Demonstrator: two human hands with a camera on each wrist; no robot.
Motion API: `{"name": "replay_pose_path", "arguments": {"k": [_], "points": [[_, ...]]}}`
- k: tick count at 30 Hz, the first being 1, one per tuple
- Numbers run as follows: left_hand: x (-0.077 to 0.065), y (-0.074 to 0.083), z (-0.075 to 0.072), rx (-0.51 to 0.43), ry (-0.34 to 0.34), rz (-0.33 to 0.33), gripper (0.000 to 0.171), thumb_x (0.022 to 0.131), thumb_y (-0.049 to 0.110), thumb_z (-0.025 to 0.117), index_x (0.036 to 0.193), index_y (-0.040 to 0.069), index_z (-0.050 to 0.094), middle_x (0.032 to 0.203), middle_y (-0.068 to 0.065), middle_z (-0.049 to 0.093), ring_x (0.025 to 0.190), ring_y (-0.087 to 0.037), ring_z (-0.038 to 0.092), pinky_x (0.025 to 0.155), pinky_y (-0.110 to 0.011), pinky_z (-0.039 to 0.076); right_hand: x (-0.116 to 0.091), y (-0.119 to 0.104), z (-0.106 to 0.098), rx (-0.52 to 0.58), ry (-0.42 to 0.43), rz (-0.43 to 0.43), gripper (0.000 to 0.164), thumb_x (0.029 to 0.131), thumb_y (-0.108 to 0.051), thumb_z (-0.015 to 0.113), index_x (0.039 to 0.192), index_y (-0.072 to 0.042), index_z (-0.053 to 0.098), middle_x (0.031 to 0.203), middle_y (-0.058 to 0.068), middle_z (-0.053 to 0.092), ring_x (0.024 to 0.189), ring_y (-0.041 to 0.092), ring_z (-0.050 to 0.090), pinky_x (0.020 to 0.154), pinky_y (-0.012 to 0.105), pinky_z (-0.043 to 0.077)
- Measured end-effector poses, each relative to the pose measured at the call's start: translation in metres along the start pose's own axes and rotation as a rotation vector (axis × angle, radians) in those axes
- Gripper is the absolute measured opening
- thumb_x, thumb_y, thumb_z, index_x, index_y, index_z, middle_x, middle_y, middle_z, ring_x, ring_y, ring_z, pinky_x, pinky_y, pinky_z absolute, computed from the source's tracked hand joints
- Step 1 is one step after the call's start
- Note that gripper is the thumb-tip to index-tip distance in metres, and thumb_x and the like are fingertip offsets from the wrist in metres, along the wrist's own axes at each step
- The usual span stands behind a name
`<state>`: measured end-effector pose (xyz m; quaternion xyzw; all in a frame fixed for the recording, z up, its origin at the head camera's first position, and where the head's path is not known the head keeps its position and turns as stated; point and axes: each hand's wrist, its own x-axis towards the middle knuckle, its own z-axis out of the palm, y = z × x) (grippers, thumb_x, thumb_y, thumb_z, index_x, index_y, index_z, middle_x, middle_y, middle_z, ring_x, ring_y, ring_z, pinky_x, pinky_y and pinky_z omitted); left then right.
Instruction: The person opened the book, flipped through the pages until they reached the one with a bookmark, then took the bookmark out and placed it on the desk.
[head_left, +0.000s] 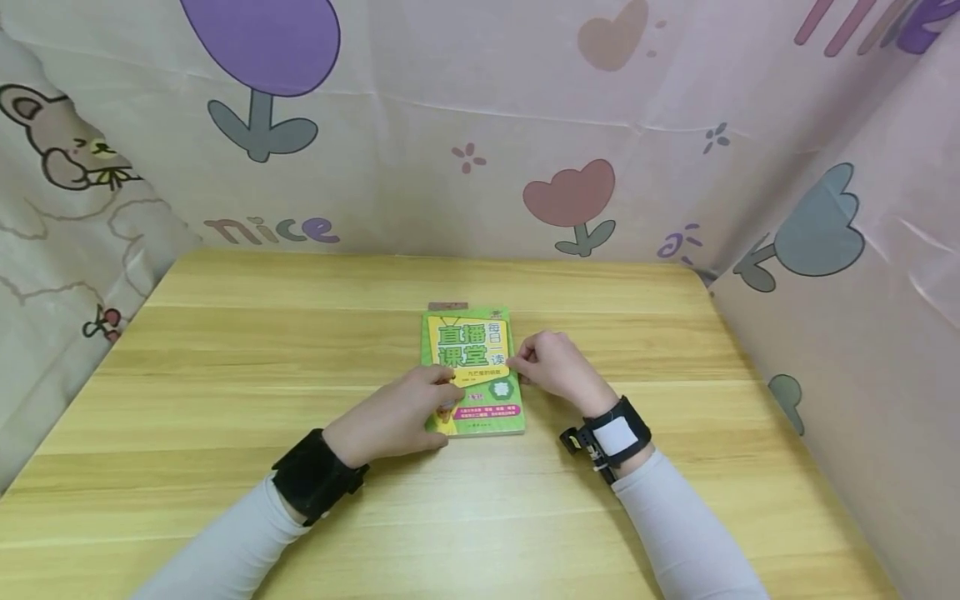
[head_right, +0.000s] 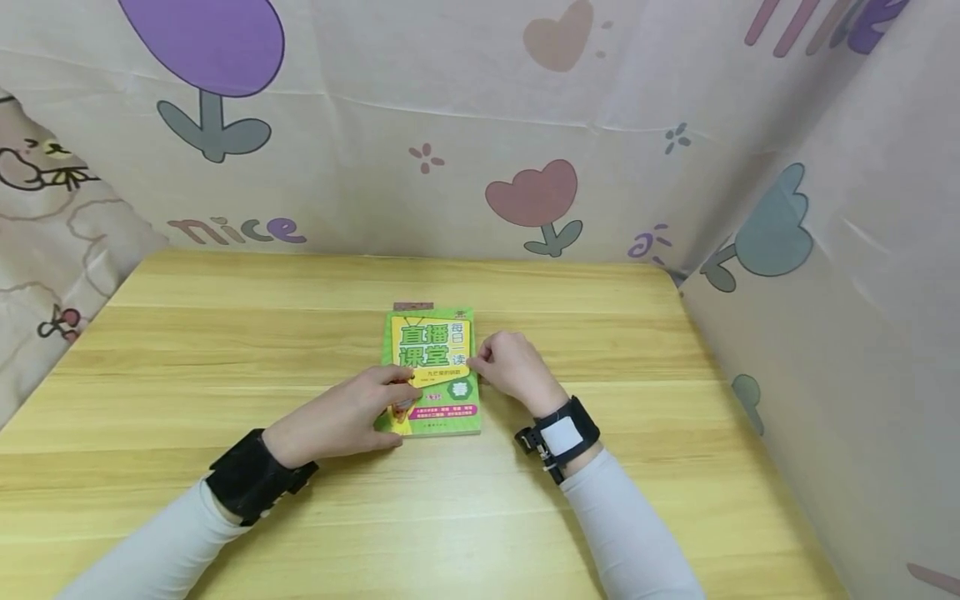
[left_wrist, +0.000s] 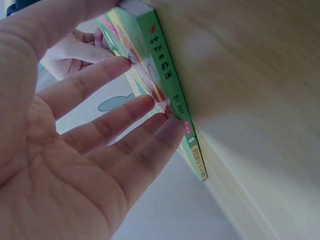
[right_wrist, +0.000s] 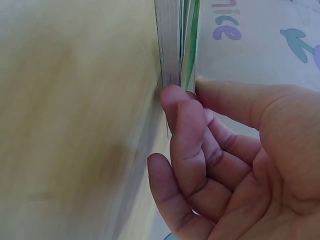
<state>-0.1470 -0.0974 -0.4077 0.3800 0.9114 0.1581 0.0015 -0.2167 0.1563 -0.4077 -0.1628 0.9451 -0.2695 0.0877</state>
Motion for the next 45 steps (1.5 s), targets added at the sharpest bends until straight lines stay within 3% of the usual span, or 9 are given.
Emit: {"name": "replay_pose_path", "arguments": {"k": [4, 9, 14, 21, 28, 36, 41, 45], "points": [[0.0, 0.003, -0.001, 0.012, 0.032, 0.006, 0.052, 0.076, 0.038, 0.078, 0.118, 0.01, 0.067, 0.118, -0.008, 0.056, 0.095, -0.014, 0.051, 0.084, -0.03, 0.047, 0.001, 0.0, 0.0, 0.011, -0.008, 0.011, 0.02, 0.09, -0.029, 0.067, 0.075, -0.016, 0.069, 0.065, -0.001, 0.065, 0.051, 0.013, 0.052, 0.046, 0.024, 0.038], [0.004, 0.012, -0.002, 0.014, 0.11, -0.047, 0.07, 0.078, 0.046, 0.075, 0.133, 0.008, 0.056, 0.112, -0.003, 0.056, 0.087, -0.009, 0.05, 0.075, -0.024, 0.048, 0.001, 0.0, -0.003, 0.076, -0.022, 0.023, 0.022, 0.092, -0.028, 0.065, 0.075, -0.015, 0.067, 0.067, 0.002, 0.066, 0.052, 0.014, 0.055, 0.047, 0.024, 0.041], [0.011, 0.022, -0.002, 0.024, 0.19, -0.078, 0.074, 0.079, 0.051, 0.073, 0.134, 0.005, 0.054, 0.105, -0.003, 0.058, 0.078, -0.009, 0.047, 0.065, -0.021, 0.046, 0.0, -0.002, -0.009, 0.153, -0.023, 0.028, 0.023, 0.094, -0.027, 0.062, 0.077, -0.013, 0.067, 0.07, 0.007, 0.067, 0.06, 0.02, 0.062, 0.053, 0.028, 0.047], [0.019, 0.03, 0.003, 0.015, 0.279, -0.027, 0.069, 0.079, 0.05, 0.073, 0.128, 0.003, 0.056, 0.102, -0.004, 0.059, 0.076, -0.009, 0.048, 0.061, -0.02, 0.046, 0.0, -0.005, -0.013, 0.218, 0.005, 0.005, 0.025, 0.095, -0.027, 0.061, 0.078, -0.01, 0.067, 0.071, 0.01, 0.067, 0.065, 0.028, 0.065, 0.053, 0.03, 0.05], [0.027, 0.037, 0.006, 0.041, 0.282, 0.008, 0.063, 0.077, 0.051, 0.074, 0.119, 0.006, 0.06, 0.092, 0.002, 0.053, 0.072, -0.008, 0.045, 0.055, -0.017, 0.044, -0.001, -0.006, -0.015, 0.255, 0.033, -0.018, 0.026, 0.095, -0.027, 0.062, 0.079, -0.008, 0.068, 0.07, 0.012, 0.067, 0.065, 0.029, 0.066, 0.049, 0.027, 0.044], [0.033, 0.04, 0.01, 0.052, 0.324, 0.051, 0.054, 0.076, 0.045, 0.075, 0.113, 0.008, 0.061, 0.088, 0.004, 0.051, 0.075, -0.01, 0.045, 0.061, -0.022, 0.045, -0.002, -0.009, -0.016, 0.271, 0.062, -0.028, 0.025, 0.094, -0.029, 0.062, 0.077, -0.012, 0.068, 0.068, 0.011, 0.068, 0.063, 0.03, 0.066, 0.047, 0.026, 0.041], [0.033, 0.041, 0.009, 0.046, 0.368, 0.059, 0.037, 0.079, 0.033, 0.069, 0.107, 0.008, 0.065, 0.086, 0.004, 0.053, 0.073, -0.009, 0.046, 0.06, -0.021, 0.046, -0.001, -0.009, -0.016, 0.298, 0.058, -0.034, 0.027, 0.097, -0.029, 0.058, 0.079, -0.012, 0.069, 0.069, 0.012, 0.068, 0.064, 0.03, 0.066, 0.052, 0.029, 0.048], [0.032, 0.041, 0.005, 0.034, 0.404, 0.035, 0.027, 0.08, 0.023, 0.062, 0.103, 0.009, 0.066, 0.082, 0.006, 0.053, 0.069, -0.006, 0.045, 0.054, -0.017, 0.043, 0.001, -0.006, -0.016, 0.323, 0.045, -0.042, 0.035, 0.101, -0.026, 0.052, 0.08, -0.004, 0.069, 0.071, 0.012, 0.068, 0.066, 0.028, 0.067, 0.061, 0.036, 0.056]]}}
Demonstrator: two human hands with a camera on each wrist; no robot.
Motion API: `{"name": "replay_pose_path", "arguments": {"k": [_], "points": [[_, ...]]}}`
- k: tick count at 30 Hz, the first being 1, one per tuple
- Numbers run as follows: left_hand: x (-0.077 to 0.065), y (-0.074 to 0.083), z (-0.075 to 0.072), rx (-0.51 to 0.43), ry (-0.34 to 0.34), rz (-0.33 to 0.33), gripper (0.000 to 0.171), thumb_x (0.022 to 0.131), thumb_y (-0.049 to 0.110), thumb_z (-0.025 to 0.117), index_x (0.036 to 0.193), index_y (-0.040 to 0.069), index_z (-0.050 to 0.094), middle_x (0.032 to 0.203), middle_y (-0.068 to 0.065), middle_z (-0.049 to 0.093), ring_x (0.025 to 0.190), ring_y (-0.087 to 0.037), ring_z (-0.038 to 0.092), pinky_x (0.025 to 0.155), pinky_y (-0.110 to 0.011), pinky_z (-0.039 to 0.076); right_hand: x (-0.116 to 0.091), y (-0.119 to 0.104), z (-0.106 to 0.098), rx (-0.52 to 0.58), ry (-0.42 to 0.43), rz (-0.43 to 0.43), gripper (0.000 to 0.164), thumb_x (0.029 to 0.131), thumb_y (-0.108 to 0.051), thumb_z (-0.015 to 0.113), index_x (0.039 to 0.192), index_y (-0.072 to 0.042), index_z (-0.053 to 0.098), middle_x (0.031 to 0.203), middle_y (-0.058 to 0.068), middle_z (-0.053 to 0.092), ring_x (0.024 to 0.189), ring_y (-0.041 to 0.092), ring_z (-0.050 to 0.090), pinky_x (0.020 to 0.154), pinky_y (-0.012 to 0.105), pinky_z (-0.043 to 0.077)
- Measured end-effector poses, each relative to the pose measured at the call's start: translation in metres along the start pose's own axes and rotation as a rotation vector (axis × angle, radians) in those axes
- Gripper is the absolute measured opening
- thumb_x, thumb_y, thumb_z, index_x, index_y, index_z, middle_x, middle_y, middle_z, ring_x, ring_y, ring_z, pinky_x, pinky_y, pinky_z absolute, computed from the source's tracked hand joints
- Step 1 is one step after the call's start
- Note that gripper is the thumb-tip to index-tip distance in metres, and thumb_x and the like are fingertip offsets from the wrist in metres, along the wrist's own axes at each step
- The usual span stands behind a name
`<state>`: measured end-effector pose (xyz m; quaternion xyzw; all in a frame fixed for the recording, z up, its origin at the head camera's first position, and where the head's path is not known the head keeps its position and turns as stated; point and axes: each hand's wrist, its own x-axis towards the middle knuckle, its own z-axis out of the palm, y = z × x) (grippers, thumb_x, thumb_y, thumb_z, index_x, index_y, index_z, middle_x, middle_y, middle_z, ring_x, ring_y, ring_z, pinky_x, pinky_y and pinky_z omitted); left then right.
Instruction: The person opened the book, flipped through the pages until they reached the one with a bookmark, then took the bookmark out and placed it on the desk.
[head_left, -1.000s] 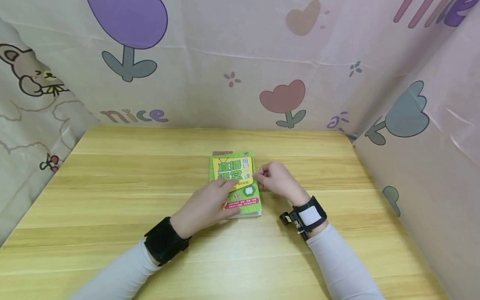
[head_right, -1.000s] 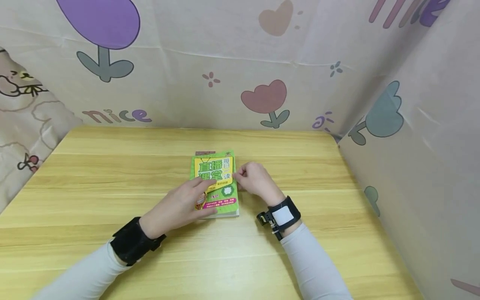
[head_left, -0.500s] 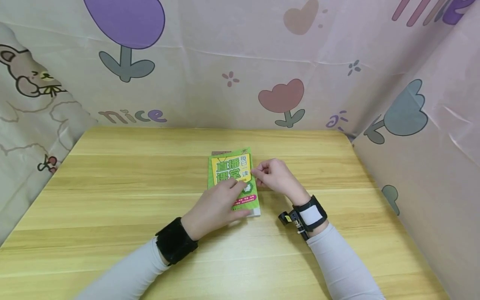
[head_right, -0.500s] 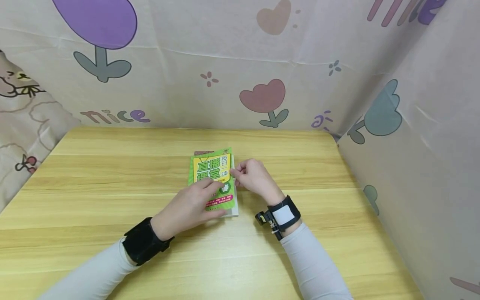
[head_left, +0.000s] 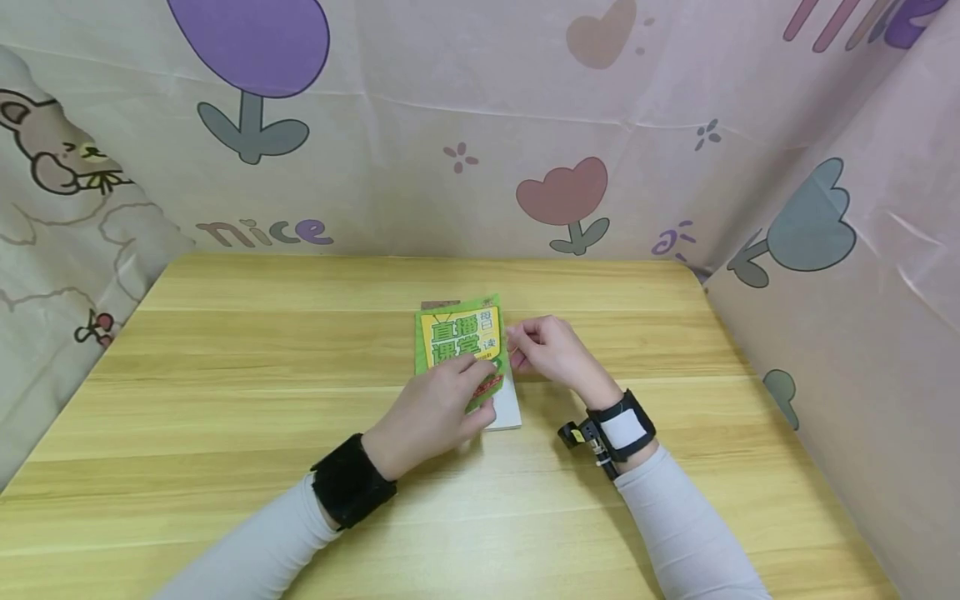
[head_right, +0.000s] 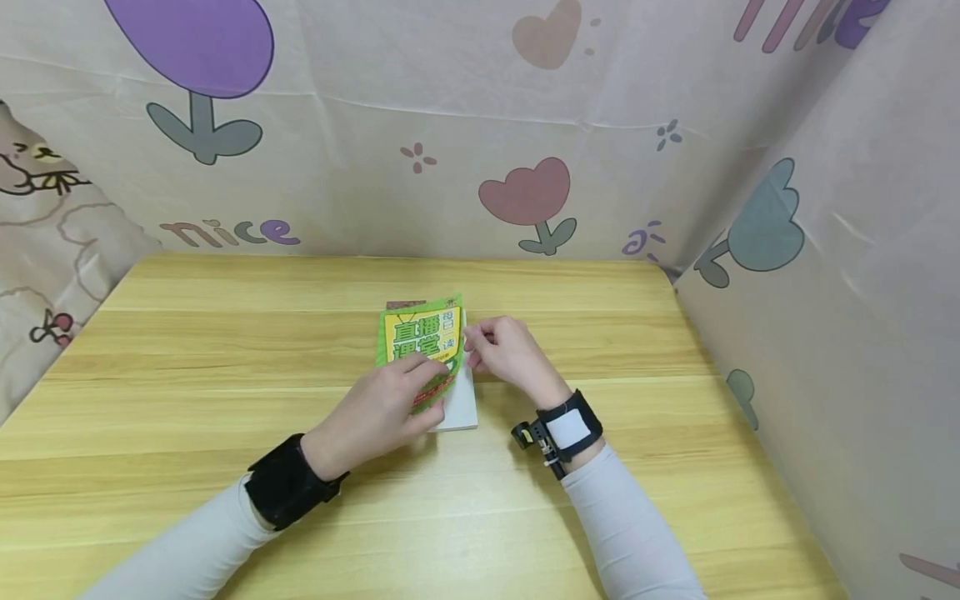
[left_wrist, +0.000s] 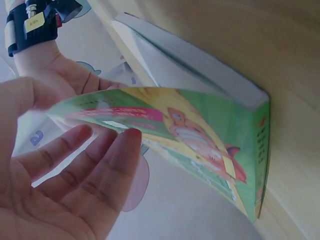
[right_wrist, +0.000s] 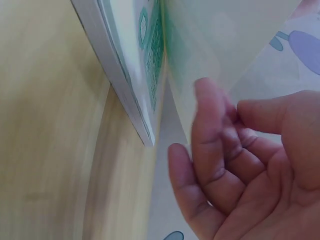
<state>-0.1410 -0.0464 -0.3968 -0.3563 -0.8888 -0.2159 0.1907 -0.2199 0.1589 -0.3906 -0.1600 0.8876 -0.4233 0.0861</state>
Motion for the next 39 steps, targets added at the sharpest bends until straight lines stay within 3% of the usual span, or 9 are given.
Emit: {"name": "replay_pose_path", "arguments": {"k": [3, 8, 11, 14, 19, 24, 31, 34, 39], "points": [[0.001, 0.0, -0.003, -0.004, 0.014, -0.024, 0.029, 0.078, 0.017, 0.059, 0.105, 0.009, 0.064, 0.081, 0.007, 0.052, 0.066, -0.004, 0.044, 0.051, -0.015, 0.041, 0.001, 0.003, 0.0, -0.058, -0.006, -0.01, 0.035, 0.102, -0.023, 0.05, 0.083, -0.001, 0.068, 0.074, 0.01, 0.068, 0.067, 0.024, 0.066, 0.062, 0.035, 0.056], [0.003, -0.001, -0.009, -0.038, 0.021, -0.052, 0.045, 0.078, 0.009, 0.056, 0.122, 0.004, 0.056, 0.091, 0.001, 0.059, 0.065, -0.007, 0.046, 0.049, -0.016, 0.041, 0.001, 0.007, 0.006, -0.28, 0.011, -0.021, 0.02, 0.094, -0.025, 0.063, 0.097, -0.007, 0.071, 0.079, -0.001, 0.065, 0.069, 0.013, 0.059, 0.059, 0.026, 0.049], [0.003, -0.002, -0.013, -0.059, 0.03, -0.072, 0.053, 0.08, 0.008, 0.056, 0.132, 0.002, 0.049, 0.103, -0.007, 0.063, 0.065, -0.007, 0.047, 0.049, -0.016, 0.042, 0.001, 0.008, 0.01, -0.374, -0.021, -0.029, 0.024, 0.088, -0.028, 0.07, 0.102, -0.009, 0.071, 0.073, -0.002, 0.062, 0.062, 0.01, 0.054, 0.053, 0.023, 0.043], [0.003, -0.004, -0.02, -0.056, 0.049, -0.081, 0.057, 0.083, 0.008, 0.056, 0.138, 0.001, 0.043, 0.101, -0.008, 0.062, 0.062, -0.008, 0.047, 0.047, -0.016, 0.041, 0.001, 0.01, 0.014, -0.42, -0.074, -0.036, 0.023, 0.084, -0.03, 0.074, 0.097, -0.012, 0.07, 0.064, -0.001, 0.057, 0.052, 0.009, 0.047, 0.046, 0.022, 0.035], [0.0, -0.01, -0.034, -0.01, 0.07, -0.109, 0.06, 0.082, 0.005, 0.056, 0.14, 0.0, 0.043, 0.104, -0.011, 0.063, 0.054, -0.01, 0.041, 0.043, -0.018, 0.037, 0.0, 0.012, 0.019, -0.437, -0.09, -0.027, 0.021, 0.082, -0.032, 0.075, 0.09, -0.014, 0.067, 0.059, -0.001, 0.051, 0.048, 0.009, 0.042, 0.044, 0.023, 0.03], [-0.008, -0.019, -0.051, 0.015, 0.051, -0.189, 0.062, 0.082, 0.006, 0.058, 0.141, -0.003, 0.043, 0.115, -0.014, 0.062, 0.051, -0.011, 0.041, 0.04, -0.02, 0.036, -0.001, 0.012, 0.02, -0.43, -0.083, 0.001, 0.03, 0.082, -0.031, 0.076, 0.105, -0.012, 0.069, 0.061, 0.001, 0.052, 0.049, 0.011, 0.043, 0.045, 0.024, 0.029], [-0.028, -0.036, -0.071, 0.07, 0.035, -0.287, 0.064, 0.082, 0.01, 0.059, 0.141, -0.009, 0.043, 0.129, -0.021, 0.055, 0.089, -0.02, 0.057, 0.069, -0.03, 0.051, 0.0, 0.011, 0.02, -0.431, -0.09, 0.023, 0.042, 0.082, -0.032, 0.076, 0.117, -0.011, 0.068, 0.062, 0.002, 0.052, 0.05, 0.012, 0.043, 0.046, 0.024, 0.029], [-0.038, -0.042, -0.078, 0.092, 0.004, -0.336, 0.067, 0.082, 0.012, 0.062, 0.142, -0.011, 0.04, 0.124, -0.024, 0.057, 0.085, -0.023, 0.057, 0.067, -0.035, 0.052, -0.001, 0.011, 0.02, -0.427, -0.095, 0.026, 0.044, 0.082, -0.032, 0.076, 0.12, -0.012, 0.068, 0.062, 0.002, 0.053, 0.05, 0.012, 0.043, 0.046, 0.024, 0.029], [-0.056, -0.054, -0.084, 0.113, -0.034, -0.39, 0.07, 0.082, 0.014, 0.064, 0.141, -0.014, 0.037, 0.118, -0.029, 0.056, 0.088, -0.032, 0.058, 0.07, -0.044, 0.053, -0.001, 0.01, 0.019, -0.422, -0.096, 0.022, 0.032, 0.083, -0.032, 0.075, 0.108, -0.012, 0.069, 0.061, 0.002, 0.05, 0.049, 0.011, 0.042, 0.046, 0.024, 0.028]]}}
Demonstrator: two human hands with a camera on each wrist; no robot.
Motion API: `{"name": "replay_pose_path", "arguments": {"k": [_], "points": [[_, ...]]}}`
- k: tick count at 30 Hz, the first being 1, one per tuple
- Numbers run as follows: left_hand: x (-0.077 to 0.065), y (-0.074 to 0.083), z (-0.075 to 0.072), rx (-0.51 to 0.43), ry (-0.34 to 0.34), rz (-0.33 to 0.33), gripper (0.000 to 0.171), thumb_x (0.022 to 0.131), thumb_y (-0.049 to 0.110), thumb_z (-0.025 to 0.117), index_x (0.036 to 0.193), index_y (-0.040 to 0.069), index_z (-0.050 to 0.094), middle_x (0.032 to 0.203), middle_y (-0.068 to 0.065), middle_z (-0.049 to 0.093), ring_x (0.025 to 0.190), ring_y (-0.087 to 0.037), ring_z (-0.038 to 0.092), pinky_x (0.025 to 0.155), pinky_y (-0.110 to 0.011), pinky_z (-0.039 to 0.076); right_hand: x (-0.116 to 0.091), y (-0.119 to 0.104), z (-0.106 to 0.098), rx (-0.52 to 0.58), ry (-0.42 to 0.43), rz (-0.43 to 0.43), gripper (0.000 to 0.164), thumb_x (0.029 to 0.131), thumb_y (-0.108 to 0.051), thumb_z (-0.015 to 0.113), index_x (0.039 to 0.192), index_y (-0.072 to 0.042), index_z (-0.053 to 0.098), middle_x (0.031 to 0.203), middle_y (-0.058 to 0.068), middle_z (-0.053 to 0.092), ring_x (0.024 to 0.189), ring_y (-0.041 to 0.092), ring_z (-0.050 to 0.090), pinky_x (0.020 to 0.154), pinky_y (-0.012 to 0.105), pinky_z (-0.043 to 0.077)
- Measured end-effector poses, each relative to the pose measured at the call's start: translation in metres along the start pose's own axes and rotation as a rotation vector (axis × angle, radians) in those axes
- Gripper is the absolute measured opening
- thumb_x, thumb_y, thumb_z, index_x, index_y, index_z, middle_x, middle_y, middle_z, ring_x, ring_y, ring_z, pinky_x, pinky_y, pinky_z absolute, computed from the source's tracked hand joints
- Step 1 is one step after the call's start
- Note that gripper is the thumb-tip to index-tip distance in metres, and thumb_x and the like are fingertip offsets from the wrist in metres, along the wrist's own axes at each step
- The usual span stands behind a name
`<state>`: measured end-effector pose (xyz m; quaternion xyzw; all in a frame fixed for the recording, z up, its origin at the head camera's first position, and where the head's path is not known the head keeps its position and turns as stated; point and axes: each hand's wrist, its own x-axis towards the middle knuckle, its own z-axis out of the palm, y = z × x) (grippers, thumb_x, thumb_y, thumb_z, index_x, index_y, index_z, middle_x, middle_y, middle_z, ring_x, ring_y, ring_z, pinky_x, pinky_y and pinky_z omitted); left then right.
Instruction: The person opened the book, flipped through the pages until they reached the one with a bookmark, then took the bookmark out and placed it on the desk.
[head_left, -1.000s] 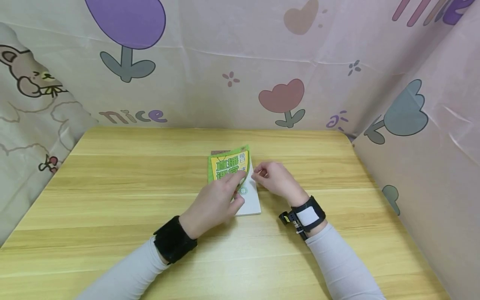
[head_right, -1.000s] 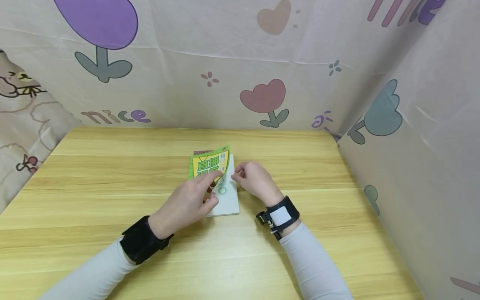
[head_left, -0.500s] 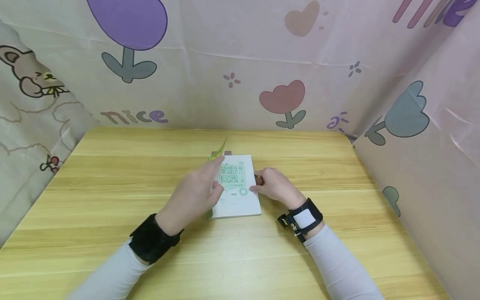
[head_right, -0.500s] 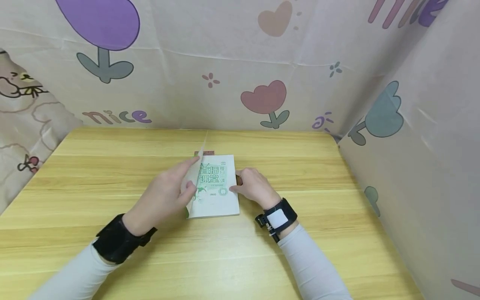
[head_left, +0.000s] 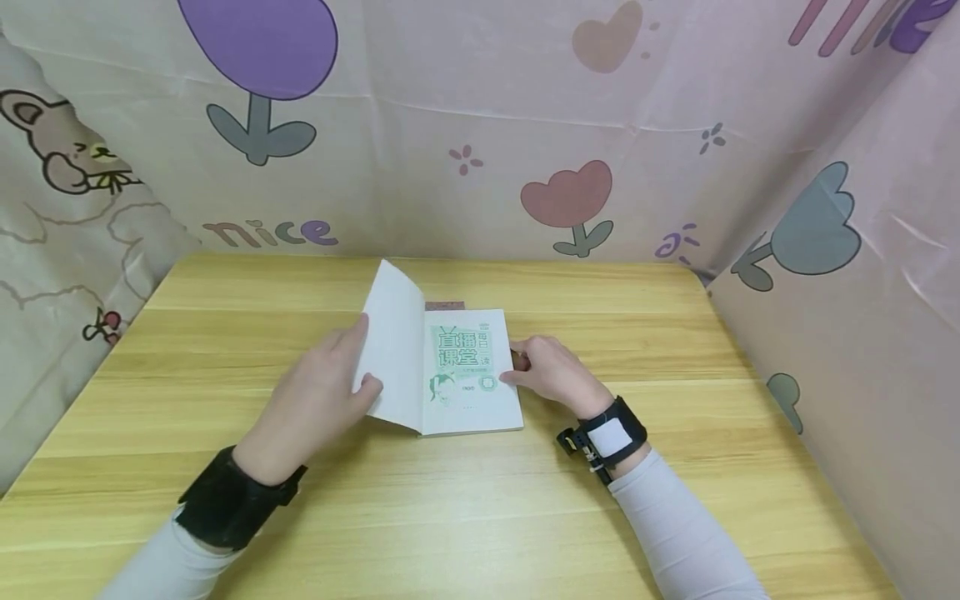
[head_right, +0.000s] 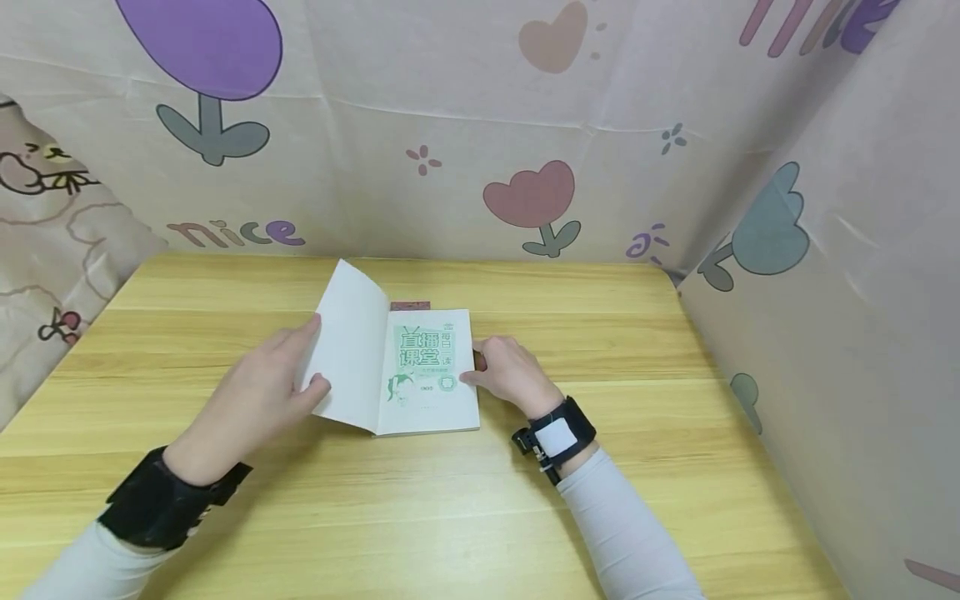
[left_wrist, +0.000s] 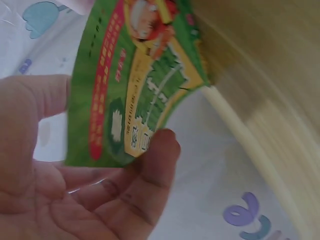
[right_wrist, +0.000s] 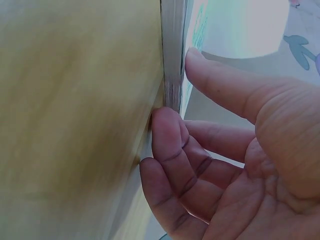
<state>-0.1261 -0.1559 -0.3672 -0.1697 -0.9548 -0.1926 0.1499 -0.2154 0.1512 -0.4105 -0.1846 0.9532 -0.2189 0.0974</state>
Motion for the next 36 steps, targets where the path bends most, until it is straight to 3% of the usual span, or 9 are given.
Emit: {"name": "replay_pose_path", "arguments": {"k": [4, 9, 16, 19, 28, 36], "points": [[-0.006, -0.012, 0.003, 0.019, 0.002, 0.001, 0.065, 0.08, 0.014, 0.065, 0.137, -0.013, 0.045, 0.123, -0.033, 0.05, 0.098, -0.04, 0.056, 0.076, -0.053, 0.051, 0.0, 0.0, 0.0, 0.002, -0.002, -0.004, 0.027, 0.083, -0.032, 0.075, 0.101, -0.013, 0.068, 0.06, 0.002, 0.049, 0.048, 0.011, 0.04, 0.045, 0.024, 0.028], [-0.008, -0.025, 0.009, 0.028, -0.016, 0.044, 0.053, 0.078, 0.01, 0.067, 0.125, -0.012, 0.058, 0.132, -0.034, 0.044, 0.115, -0.046, 0.048, 0.087, -0.057, 0.045, 0.0, 0.001, 0.0, 0.006, -0.003, 0.001, 0.029, 0.082, -0.032, 0.075, 0.105, -0.014, 0.069, 0.059, 0.001, 0.048, 0.047, 0.01, 0.04, 0.045, 0.024, 0.027], [-0.006, -0.035, 0.021, -0.008, -0.207, 0.065, 0.05, 0.081, -0.002, 0.065, 0.129, -0.007, 0.057, 0.136, -0.027, 0.047, 0.122, -0.04, 0.046, 0.096, -0.052, 0.04, 0.0, 0.002, 0.0, -0.005, 0.001, 0.001, 0.029, 0.082, -0.034, 0.075, 0.102, -0.014, 0.069, 0.058, 0.0, 0.046, 0.047, 0.01, 0.039, 0.045, 0.024, 0.027], [-0.006, -0.036, 0.025, -0.031, -0.25, 0.068, 0.053, 0.082, -0.003, 0.063, 0.134, -0.005, 0.053, 0.136, -0.025, 0.049, 0.123, -0.039, 0.045, 0.097, -0.052, 0.039, 0.0, 0.001, 0.0, -0.02, 0.007, -0.008, 0.03, 0.082, -0.034, 0.075, 0.103, -0.014, 0.068, 0.058, 0.001, 0.046, 0.047, 0.01, 0.039, 0.045, 0.024, 0.027], [-0.008, -0.036, 0.026, -0.047, -0.266, 0.09, 0.053, 0.083, -0.001, 0.059, 0.136, -0.003, 0.052, 0.134, -0.02, 0.052, 0.124, -0.037, 0.045, 0.098, -0.052, 0.039, -0.002, -0.005, -0.002, -0.069, 0.033, -0.02, 0.025, 0.081, -0.034, 0.076, 0.08, -0.014, 0.063, 0.057, -0.001, 0.047, 0.049, 0.012, 0.043, 0.046, 0.024, 0.028], [-0.009, -0.038, 0.027, -0.035, -0.29, 0.067, 0.053, 0.084, 0.004, 0.061, 0.137, -0.001, 0.053, 0.135, -0.021, 0.051, 0.124, -0.038, 0.045, 0.097, -0.053, 0.039, -0.003, -0.007, -0.004, -0.053, 0.015, 0.003, 0.028, 0.084, -0.038, 0.073, 0.097, -0.014, 0.069, 0.065, 0.0, 0.06, 0.05, 0.011, 0.047, 0.045, 0.023, 0.031]]}}
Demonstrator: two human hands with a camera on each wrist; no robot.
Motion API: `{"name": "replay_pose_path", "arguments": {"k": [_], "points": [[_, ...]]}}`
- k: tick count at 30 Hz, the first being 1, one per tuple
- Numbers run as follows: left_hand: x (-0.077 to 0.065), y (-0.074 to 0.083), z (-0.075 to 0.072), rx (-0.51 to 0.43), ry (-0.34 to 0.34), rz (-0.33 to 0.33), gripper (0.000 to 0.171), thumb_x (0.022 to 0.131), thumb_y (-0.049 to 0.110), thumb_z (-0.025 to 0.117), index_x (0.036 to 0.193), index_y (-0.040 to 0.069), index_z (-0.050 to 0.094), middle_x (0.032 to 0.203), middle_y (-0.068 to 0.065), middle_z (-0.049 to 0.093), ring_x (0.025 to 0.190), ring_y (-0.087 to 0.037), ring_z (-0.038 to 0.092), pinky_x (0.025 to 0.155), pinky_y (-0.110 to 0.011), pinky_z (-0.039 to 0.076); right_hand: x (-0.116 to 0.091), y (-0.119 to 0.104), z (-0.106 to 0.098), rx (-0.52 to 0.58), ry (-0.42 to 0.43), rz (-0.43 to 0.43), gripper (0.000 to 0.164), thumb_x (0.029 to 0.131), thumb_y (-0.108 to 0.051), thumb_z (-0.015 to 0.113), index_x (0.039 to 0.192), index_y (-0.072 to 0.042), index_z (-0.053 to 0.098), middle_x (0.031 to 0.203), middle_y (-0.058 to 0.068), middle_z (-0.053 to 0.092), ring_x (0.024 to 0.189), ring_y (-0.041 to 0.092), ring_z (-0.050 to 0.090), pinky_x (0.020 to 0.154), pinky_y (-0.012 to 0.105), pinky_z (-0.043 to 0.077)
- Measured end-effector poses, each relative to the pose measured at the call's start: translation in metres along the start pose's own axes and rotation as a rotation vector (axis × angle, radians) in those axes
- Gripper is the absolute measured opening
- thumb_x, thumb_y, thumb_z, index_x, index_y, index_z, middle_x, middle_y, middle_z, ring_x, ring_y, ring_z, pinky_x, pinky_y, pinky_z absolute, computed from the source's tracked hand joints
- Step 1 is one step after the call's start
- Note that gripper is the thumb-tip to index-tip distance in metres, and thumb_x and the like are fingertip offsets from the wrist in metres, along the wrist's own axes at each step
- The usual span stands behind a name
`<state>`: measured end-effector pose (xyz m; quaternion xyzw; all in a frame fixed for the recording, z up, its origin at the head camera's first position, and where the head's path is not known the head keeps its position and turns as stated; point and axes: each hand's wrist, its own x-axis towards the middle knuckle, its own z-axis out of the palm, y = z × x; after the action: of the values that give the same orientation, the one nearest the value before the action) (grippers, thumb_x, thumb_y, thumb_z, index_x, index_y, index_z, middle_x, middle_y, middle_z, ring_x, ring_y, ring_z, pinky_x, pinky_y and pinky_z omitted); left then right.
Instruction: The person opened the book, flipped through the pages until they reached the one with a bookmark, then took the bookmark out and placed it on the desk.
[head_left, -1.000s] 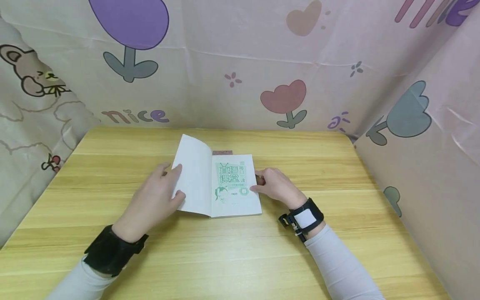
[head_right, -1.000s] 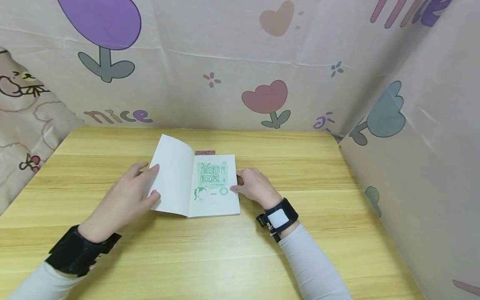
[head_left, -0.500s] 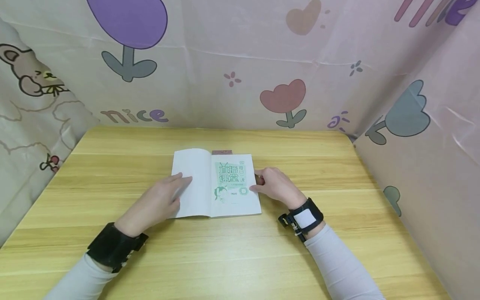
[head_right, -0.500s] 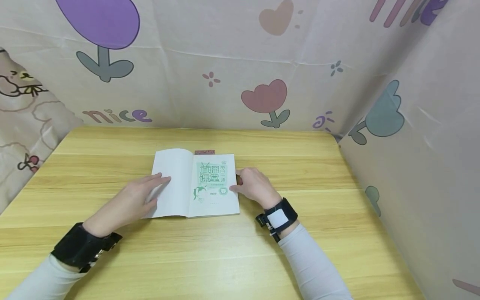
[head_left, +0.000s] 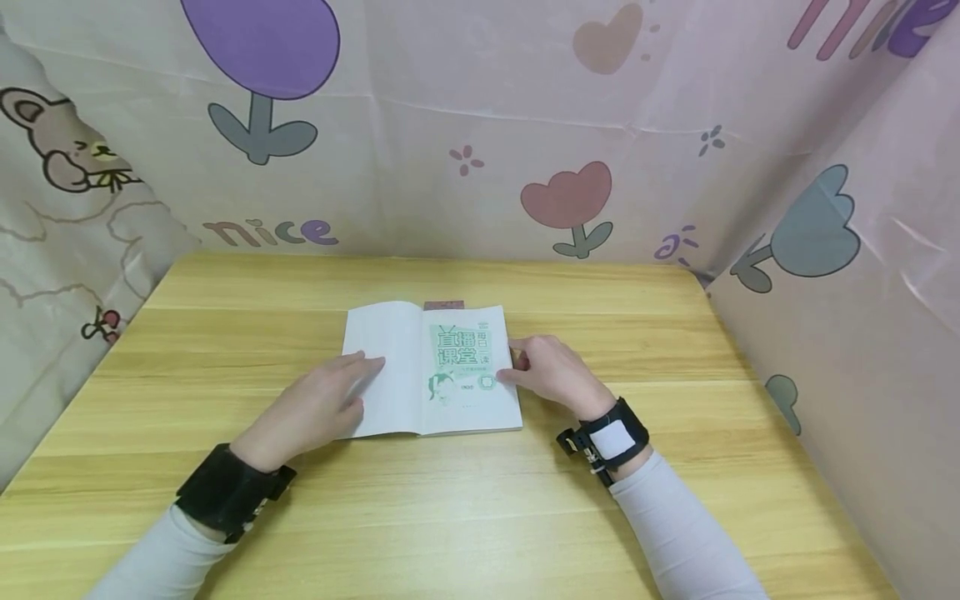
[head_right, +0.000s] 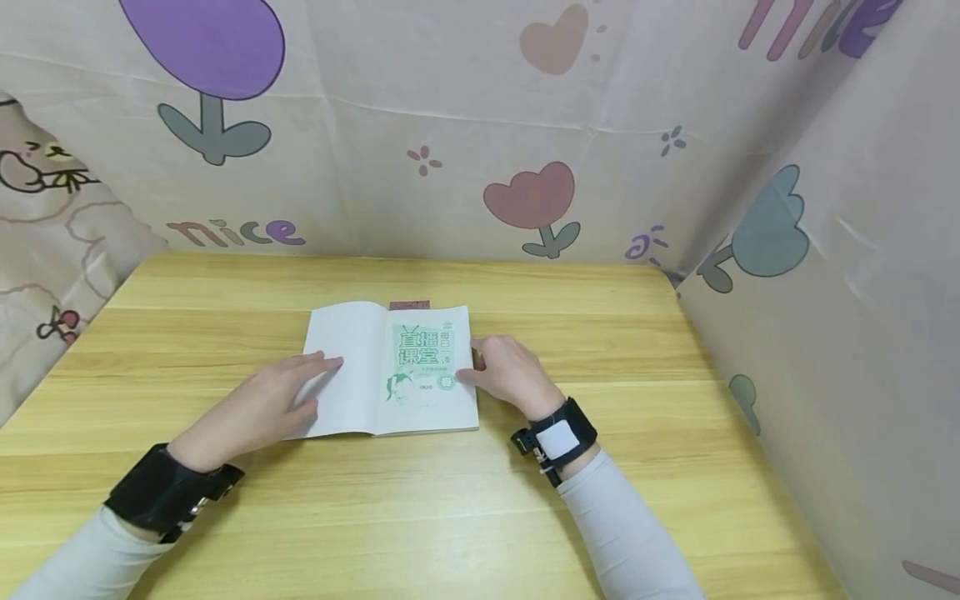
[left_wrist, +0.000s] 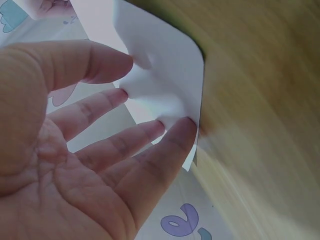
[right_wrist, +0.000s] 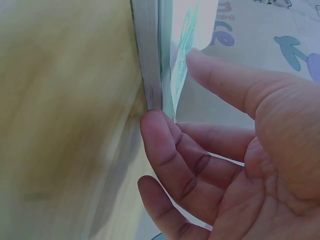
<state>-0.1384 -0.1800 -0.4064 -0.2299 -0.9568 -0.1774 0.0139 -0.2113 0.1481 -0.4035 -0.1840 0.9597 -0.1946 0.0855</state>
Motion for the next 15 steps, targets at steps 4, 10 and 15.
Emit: {"name": "replay_pose_path", "arguments": {"k": [4, 10, 15], "points": [[-0.0007, -0.0009, 0.0005, 0.014, -0.01, 0.004, 0.053, 0.085, 0.005, 0.062, 0.137, -0.001, 0.052, 0.135, -0.024, 0.05, 0.122, -0.039, 0.047, 0.096, -0.053, 0.04, -0.0012, -0.0015, -0.002, 0.008, 0.014, 0.004, 0.034, 0.085, -0.039, 0.072, 0.107, -0.013, 0.07, 0.065, -0.002, 0.061, 0.048, 0.011, 0.047, 0.044, 0.023, 0.031], [-0.0025, 0.0005, 0.0, -0.01, -0.035, -0.005, 0.055, 0.086, 0.009, 0.064, 0.139, 0.0, 0.051, 0.137, -0.025, 0.047, 0.123, -0.039, 0.046, 0.095, -0.053, 0.041, -0.0021, -0.0026, -0.0037, 0.009, 0.036, 0.016, 0.046, 0.086, -0.041, 0.07, 0.121, -0.011, 0.068, 0.063, -0.005, 0.061, 0.047, 0.009, 0.047, 0.043, 0.022, 0.031], [-0.0036, 0.0016, 0.0002, -0.004, -0.047, -0.019, 0.059, 0.088, 0.024, 0.069, 0.14, 0.002, 0.05, 0.139, -0.025, 0.045, 0.123, -0.039, 0.046, 0.096, -0.054, 0.04, -0.0014, -0.0026, -0.0048, 0.006, 0.068, 0.009, 0.047, 0.087, -0.038, 0.069, 0.124, -0.008, 0.067, 0.073, -0.005, 0.063, 0.055, 0.01, 0.053, 0.048, 0.024, 0.039]]}}
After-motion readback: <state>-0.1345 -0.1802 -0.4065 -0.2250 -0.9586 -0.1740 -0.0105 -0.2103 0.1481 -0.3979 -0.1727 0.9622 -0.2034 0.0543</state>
